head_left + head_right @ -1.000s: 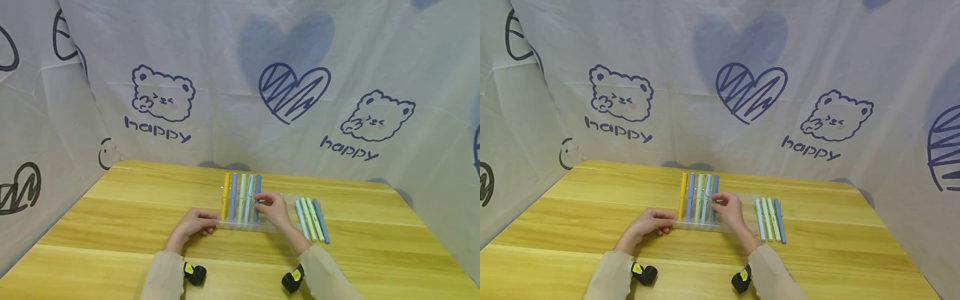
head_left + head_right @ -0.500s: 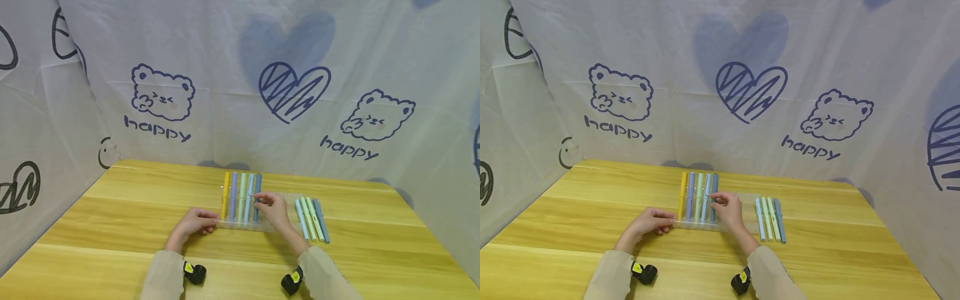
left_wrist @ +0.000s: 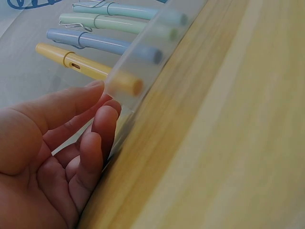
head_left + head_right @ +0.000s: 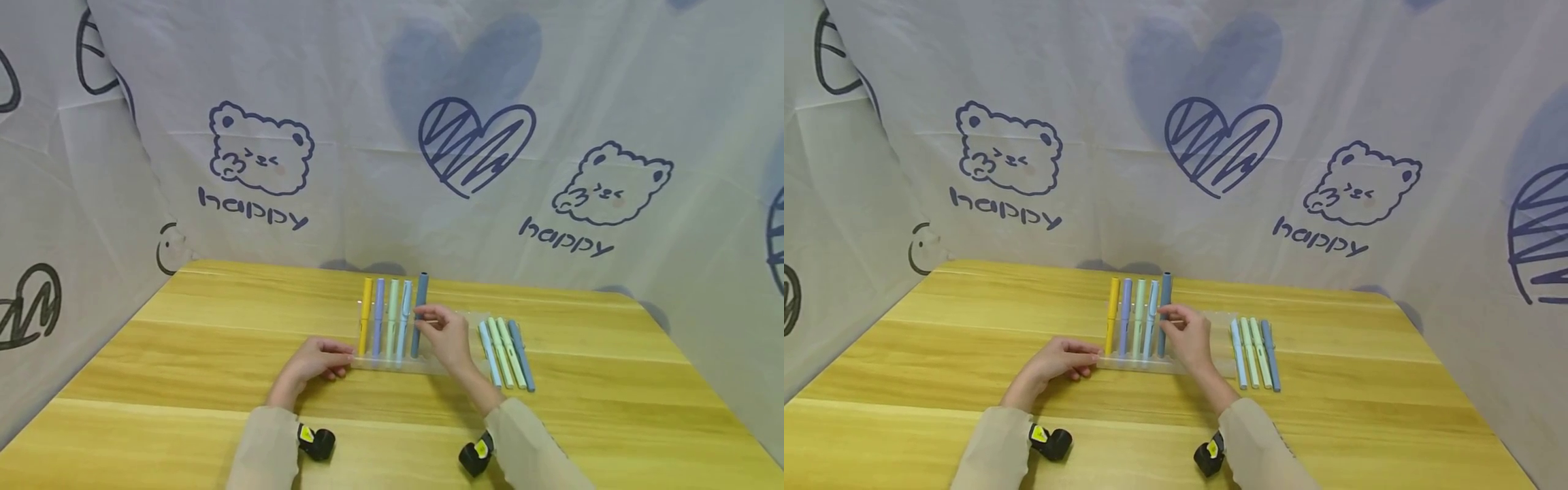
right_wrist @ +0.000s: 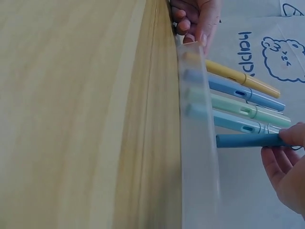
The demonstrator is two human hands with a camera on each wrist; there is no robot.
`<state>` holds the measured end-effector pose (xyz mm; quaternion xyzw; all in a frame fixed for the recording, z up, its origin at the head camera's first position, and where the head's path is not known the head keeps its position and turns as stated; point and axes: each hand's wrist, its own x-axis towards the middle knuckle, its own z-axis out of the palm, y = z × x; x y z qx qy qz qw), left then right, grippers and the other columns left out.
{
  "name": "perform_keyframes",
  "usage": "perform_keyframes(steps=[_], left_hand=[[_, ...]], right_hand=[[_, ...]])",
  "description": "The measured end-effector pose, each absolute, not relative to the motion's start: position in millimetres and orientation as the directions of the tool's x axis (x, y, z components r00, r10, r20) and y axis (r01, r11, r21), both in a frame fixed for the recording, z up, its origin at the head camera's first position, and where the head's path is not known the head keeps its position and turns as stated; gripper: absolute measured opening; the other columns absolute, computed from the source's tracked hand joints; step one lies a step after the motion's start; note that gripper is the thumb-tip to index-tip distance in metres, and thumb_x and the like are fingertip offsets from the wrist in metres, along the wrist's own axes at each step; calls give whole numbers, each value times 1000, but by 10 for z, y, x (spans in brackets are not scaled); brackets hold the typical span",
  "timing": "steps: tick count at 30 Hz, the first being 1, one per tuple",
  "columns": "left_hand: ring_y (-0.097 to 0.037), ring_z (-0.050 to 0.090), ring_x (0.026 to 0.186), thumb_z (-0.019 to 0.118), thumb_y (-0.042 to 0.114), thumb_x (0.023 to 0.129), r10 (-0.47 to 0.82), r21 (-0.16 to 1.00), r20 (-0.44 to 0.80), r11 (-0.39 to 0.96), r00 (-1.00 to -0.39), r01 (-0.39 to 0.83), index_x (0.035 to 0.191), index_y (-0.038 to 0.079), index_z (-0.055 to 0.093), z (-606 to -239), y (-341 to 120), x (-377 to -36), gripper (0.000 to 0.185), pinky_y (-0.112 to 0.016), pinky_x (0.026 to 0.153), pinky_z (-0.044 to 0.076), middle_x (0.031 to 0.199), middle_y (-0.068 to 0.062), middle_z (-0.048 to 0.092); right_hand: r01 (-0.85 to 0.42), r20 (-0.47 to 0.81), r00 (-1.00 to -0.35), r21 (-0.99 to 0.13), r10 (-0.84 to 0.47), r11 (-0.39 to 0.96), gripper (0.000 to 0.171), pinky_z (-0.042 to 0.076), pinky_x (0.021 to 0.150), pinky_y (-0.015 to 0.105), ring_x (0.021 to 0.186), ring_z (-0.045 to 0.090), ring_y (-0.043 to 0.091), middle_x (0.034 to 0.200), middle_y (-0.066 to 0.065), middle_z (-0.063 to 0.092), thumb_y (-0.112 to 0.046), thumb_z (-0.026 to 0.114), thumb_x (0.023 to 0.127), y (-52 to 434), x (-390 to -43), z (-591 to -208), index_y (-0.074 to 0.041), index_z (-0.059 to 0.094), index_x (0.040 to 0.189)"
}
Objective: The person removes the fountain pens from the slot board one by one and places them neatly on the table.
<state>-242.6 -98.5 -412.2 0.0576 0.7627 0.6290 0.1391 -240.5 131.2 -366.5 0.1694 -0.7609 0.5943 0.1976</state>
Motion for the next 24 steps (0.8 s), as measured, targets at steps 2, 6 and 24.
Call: perform_keyframes(steps=[2,6,24], left_hand=[[-11,56,57,62,6,82,266,976,-139,198,-954,-87,103,-10,61,-4126,-984,-2433,26,-23,52,46,74,-8,65],[-10,56,57,62,6,82,273,977,-136,195,-952,-83,103,-10,61,-4135,-987,-2439,27,-22,53,46,75,-8,65],[-11,56,57,62,6,82,247,972,-163,207,-955,-112,103,-9,61,-4113,-978,-2426,26,-22,53,46,77,-10,65]], right_hand=[[-513,523,-852,-825,-22,235,14,52,66,32,77,58,40,85,29,61,18,60,73,1296,-2352,-3593,17,60,86],[-540,551,-834,-809,-20,231,15,52,65,33,77,58,41,87,30,60,20,60,72,1307,-2332,-3548,18,59,87],[-527,538,-843,-817,-18,232,23,50,64,20,77,61,21,103,22,57,15,63,73,1542,-2389,-3663,11,63,95]])
